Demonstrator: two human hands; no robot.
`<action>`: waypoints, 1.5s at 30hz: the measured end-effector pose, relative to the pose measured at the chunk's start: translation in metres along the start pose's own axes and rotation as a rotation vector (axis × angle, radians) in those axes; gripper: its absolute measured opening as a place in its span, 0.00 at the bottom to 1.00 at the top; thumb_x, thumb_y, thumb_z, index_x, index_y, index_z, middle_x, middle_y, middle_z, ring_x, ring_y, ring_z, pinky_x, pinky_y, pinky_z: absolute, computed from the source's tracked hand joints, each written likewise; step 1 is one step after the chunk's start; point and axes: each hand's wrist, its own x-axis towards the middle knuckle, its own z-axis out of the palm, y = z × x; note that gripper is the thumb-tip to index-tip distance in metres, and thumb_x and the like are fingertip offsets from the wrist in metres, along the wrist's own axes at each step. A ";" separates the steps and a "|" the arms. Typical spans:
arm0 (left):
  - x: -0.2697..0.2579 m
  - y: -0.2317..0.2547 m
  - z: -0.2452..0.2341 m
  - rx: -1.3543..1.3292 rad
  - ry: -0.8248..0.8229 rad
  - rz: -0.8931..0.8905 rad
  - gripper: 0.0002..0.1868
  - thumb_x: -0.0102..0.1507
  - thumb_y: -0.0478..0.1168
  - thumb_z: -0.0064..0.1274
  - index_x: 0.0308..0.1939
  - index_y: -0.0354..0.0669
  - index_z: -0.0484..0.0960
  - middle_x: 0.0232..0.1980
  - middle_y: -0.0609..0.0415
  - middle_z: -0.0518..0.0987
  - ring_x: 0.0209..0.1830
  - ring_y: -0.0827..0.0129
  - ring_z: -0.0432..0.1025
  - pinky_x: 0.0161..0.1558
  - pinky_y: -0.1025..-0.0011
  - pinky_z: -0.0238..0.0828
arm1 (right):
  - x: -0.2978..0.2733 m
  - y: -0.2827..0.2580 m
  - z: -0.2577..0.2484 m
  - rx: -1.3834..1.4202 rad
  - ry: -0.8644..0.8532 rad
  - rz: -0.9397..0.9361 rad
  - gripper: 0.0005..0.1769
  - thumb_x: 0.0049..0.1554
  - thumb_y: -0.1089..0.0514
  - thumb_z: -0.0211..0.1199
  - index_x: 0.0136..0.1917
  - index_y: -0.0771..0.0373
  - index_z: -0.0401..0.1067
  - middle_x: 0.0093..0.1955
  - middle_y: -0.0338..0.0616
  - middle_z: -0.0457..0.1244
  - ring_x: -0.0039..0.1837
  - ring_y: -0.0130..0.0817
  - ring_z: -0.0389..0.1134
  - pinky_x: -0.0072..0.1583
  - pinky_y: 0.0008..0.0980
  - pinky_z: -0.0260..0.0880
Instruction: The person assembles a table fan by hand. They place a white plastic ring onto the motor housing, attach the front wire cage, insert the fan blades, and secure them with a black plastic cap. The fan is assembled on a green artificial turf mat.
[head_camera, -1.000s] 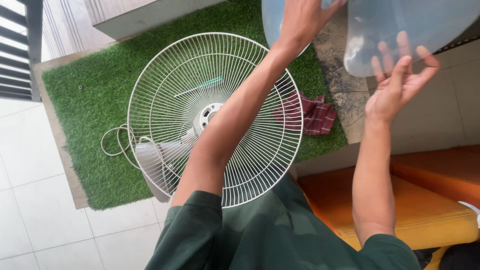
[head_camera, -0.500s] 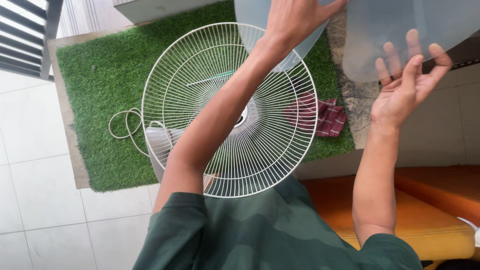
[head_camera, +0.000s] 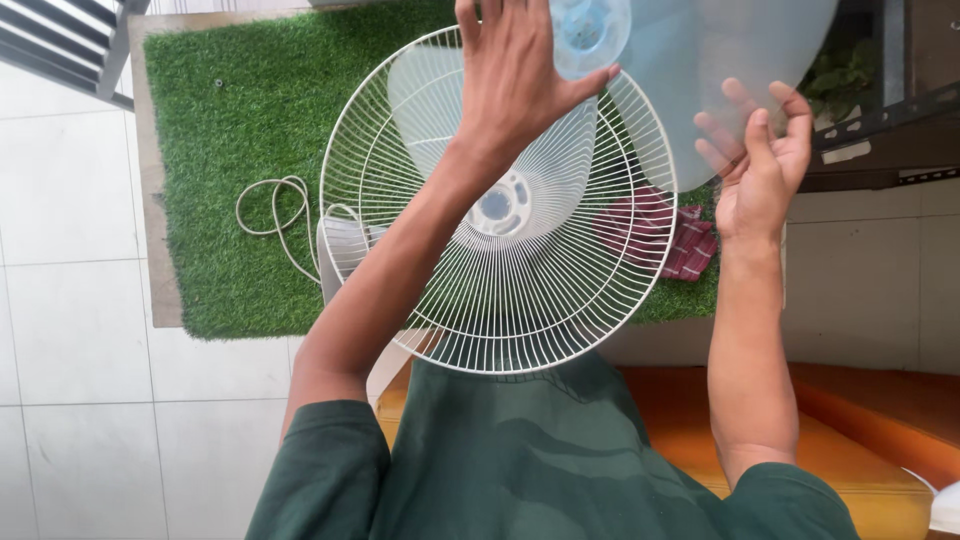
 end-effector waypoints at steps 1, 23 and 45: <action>-0.004 -0.003 -0.006 0.027 0.002 0.000 0.55 0.51 0.75 0.66 0.59 0.30 0.69 0.56 0.40 0.69 0.64 0.51 0.58 0.65 0.51 0.43 | 0.000 0.001 0.003 -0.011 -0.017 0.026 0.18 0.77 0.59 0.53 0.77 0.58 0.54 0.75 0.58 0.67 0.62 0.46 0.77 0.58 0.37 0.82; -0.130 -0.025 -0.026 -0.070 -0.514 -0.166 0.62 0.45 0.80 0.62 0.67 0.35 0.72 0.56 0.43 0.74 0.67 0.51 0.60 0.74 0.46 0.26 | -0.018 0.036 0.006 -0.322 -0.229 0.289 0.35 0.72 0.65 0.47 0.88 0.60 0.42 0.67 0.64 0.66 0.56 0.43 0.75 0.55 0.35 0.80; -0.155 -0.016 -0.051 -0.137 -0.433 -0.239 0.52 0.51 0.73 0.65 0.67 0.39 0.76 0.56 0.47 0.75 0.64 0.55 0.63 0.76 0.50 0.32 | -0.023 0.031 0.014 -0.446 -0.289 0.389 0.36 0.69 0.64 0.46 0.87 0.56 0.42 0.69 0.61 0.64 0.57 0.46 0.74 0.54 0.38 0.79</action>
